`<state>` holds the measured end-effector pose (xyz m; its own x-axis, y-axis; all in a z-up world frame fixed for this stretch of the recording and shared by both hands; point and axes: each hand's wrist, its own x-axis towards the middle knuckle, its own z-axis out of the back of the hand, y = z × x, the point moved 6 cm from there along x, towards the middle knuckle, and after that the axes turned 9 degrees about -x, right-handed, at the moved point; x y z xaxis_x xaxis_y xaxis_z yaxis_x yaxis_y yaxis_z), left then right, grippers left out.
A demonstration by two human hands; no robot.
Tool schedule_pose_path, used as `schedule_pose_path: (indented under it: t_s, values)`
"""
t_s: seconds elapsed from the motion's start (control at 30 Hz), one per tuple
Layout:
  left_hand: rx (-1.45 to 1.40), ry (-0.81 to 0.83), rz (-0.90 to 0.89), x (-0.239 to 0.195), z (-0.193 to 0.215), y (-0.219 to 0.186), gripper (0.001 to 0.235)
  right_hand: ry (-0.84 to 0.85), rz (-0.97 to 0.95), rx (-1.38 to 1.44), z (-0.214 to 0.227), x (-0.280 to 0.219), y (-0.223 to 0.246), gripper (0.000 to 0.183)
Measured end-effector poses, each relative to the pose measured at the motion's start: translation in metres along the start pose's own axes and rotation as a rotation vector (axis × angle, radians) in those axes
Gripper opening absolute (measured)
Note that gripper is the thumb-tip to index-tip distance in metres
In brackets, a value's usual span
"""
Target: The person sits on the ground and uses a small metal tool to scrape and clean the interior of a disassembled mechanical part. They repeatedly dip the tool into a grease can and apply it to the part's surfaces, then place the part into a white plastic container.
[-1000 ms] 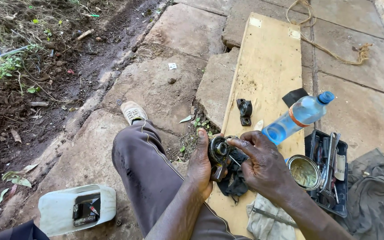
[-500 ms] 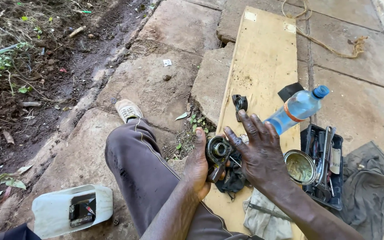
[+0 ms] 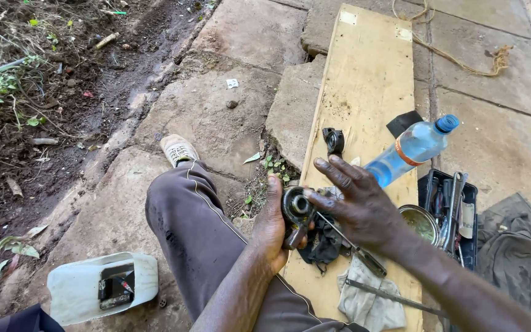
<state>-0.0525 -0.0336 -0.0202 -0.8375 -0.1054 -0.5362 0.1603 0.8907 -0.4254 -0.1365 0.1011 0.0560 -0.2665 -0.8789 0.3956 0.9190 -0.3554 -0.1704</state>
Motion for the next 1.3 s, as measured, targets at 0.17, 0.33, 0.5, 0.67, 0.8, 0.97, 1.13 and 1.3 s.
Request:
schedule_pose_path:
  t_s: [0.17, 0.33, 0.5, 0.67, 0.8, 0.97, 1.13, 1.3]
  values:
    - [0.034, 0.034, 0.011, 0.012, 0.009, 0.016, 0.088, -0.035, -0.011, 0.316, 0.022, 0.015, -0.003, 0.073]
    - [-0.017, -0.028, -0.032, 0.01, 0.0, 0.004, 0.089, 0.028, -0.258, 0.558, 0.02, 0.007, -0.006, 0.058]
    - [-0.001, -0.034, -0.014, 0.012, 0.009, 0.011, 0.09, -0.002, -0.272, 0.507, 0.021, 0.0, 0.004, 0.061]
    - [0.004, -0.028, -0.011, 0.014, 0.009, 0.015, 0.091, 0.035, -0.248, 0.431, 0.021, 0.009, 0.004, 0.064]
    - [0.013, -0.062, -0.063, 0.009, 0.007, 0.007, 0.085, 0.073, -0.199, 0.307, 0.016, 0.019, 0.006, 0.069]
    - [-0.028, -0.089, -0.113, 0.012, 0.006, 0.0, 0.081, 0.052, -0.188, 0.222, 0.018, 0.011, 0.017, 0.07]
    - [-0.029, -0.095, -0.126, 0.01, 0.006, -0.002, 0.082, -0.003, -0.163, 0.178, 0.022, 0.012, 0.024, 0.07]
    - [0.036, -0.078, -0.143, 0.008, 0.004, -0.001, 0.078, 0.11, -0.049, 0.115, 0.004, 0.013, 0.018, 0.08]
